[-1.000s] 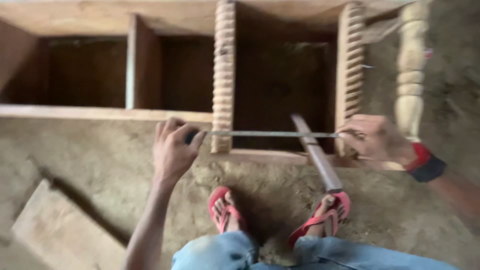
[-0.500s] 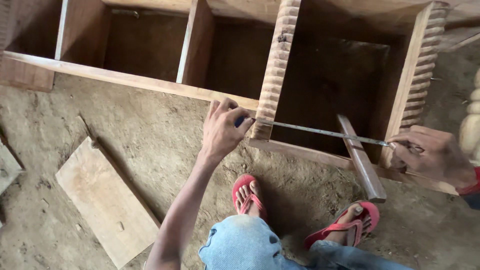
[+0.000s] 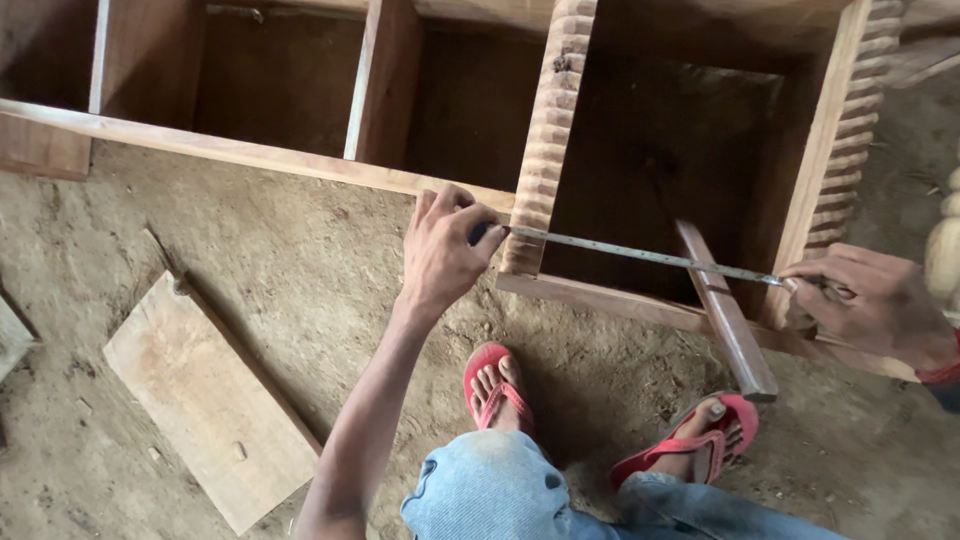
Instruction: The person assembles a wooden cabinet by measuring compartments with a tape measure, then hammering nails into the frame and decorative legs. The person uses a hammer and tape measure to secure the pieces together.
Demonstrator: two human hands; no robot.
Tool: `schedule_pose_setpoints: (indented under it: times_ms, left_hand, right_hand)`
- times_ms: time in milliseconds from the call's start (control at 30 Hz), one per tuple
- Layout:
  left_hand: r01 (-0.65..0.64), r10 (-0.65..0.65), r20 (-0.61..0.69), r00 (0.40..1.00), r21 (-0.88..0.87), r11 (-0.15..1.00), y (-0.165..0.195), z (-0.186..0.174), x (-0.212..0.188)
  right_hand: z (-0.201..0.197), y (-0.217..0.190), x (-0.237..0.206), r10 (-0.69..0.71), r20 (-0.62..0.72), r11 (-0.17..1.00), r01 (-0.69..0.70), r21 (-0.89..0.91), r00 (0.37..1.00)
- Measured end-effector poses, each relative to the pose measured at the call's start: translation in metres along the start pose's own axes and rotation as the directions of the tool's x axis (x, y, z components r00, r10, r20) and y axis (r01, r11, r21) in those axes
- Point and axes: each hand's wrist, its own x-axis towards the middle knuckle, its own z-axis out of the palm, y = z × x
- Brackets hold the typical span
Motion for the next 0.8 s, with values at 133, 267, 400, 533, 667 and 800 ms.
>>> schedule_pose_setpoints:
  times_ms: [133, 267, 400, 533, 667, 800]
  left_hand:
    - [-0.004, 0.004, -0.01, 1.0, 0.005, 1.0, -0.001, 0.001, 0.0]
    - [-0.03, 0.03, -0.046, 0.998, -0.001, 1.0, -0.001, -0.001, -0.001]
    - [-0.059, 0.057, -0.086, 0.995, -0.022, 0.998, 0.011, -0.005, -0.003]
    - [-0.068, 0.06, -0.081, 0.995, -0.107, 0.992, 0.036, -0.009, -0.009]
    - [-0.014, 0.001, -0.055, 0.999, -0.243, 0.97, 0.049, -0.011, -0.022]
    - [0.229, -0.282, -0.051, 0.958, -0.452, 0.862, 0.024, 0.003, -0.052]
  right_hand:
    - [0.001, 0.002, 0.001, -0.05, 0.034, 0.996, 0.053, -0.077, 0.998]
    - [-0.003, -0.006, 0.005, -0.088, 0.046, 0.987, 0.094, -0.131, 0.995]
    - [-0.011, -0.028, 0.014, -0.015, -0.092, 0.997, 0.021, 0.069, 0.996]
    - [-0.016, -0.05, 0.024, -0.021, -0.126, 0.987, 0.04, 0.153, 0.992]
    - [-0.017, -0.037, 0.043, 0.034, -0.095, 0.933, 0.002, 0.359, 0.995]
    - [-0.036, 0.04, 0.09, 0.461, -0.458, 0.884, -0.349, 0.311, 0.76]
